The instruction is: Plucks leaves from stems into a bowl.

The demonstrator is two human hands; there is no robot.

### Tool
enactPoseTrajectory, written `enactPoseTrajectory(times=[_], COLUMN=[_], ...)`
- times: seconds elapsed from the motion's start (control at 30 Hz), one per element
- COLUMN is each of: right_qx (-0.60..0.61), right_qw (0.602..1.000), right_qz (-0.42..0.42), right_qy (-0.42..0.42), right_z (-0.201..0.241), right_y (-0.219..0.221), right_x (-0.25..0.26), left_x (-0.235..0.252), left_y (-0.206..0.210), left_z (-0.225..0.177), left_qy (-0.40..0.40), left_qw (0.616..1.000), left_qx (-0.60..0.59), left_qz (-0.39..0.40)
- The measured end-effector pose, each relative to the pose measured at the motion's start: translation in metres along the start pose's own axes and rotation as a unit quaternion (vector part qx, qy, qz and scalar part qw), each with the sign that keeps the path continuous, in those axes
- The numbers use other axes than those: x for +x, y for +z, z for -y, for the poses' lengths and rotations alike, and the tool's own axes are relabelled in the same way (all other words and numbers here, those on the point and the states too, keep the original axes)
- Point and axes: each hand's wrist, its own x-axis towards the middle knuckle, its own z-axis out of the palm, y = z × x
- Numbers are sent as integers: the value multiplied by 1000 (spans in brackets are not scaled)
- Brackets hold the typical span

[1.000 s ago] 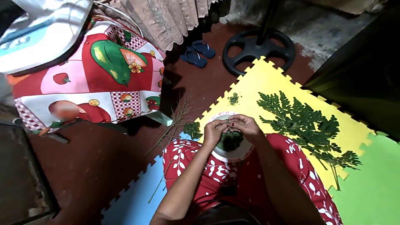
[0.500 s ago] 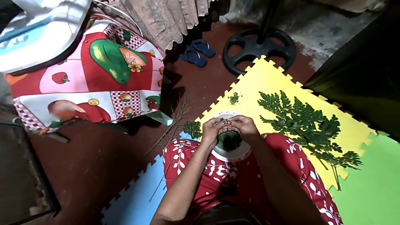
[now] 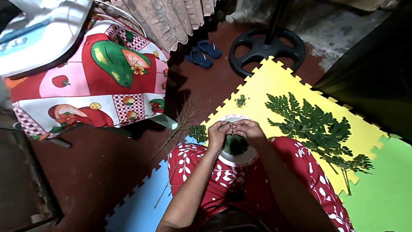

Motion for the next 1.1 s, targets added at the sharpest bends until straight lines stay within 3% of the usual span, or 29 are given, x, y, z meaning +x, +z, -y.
enactPoseTrajectory(times=[0.1, 0.17, 0.23, 0.3, 0.37, 0.67, 0.9, 1.1], right_qx=[16, -17, -99, -187, -210, -22, -16, -40], right_qw=[1000, 1000, 993, 975, 967, 1000, 999, 998], right_qz=[1, 7, 16, 27, 26, 15, 22, 25], right_qy=[0, -20, -69, -116, -141, -7, -26, -28], right_z=[2, 1, 0, -2, -5, -4, -2, 1], right_y=[-1, -5, -9, -12, -10, -1, -5, -8], right_x=[0, 1, 0, -1, -2, 0, 0, -2], left_x=[-1, -2, -3, -5, -5, 1, 0, -4], left_y=[2, 0, -5, -12, -15, -11, -12, -12], left_z=[-1, -2, -6, -10, -11, 9, 5, 5], left_qy=[-30, -26, 27, 100, 141, 140, 83, 57], left_qw=[997, 999, 992, 946, 921, 958, 988, 993], left_qx=[-70, -38, 119, 297, 352, 246, 127, 96], left_qz=[-10, 0, 41, 83, 87, 42, 36, 37])
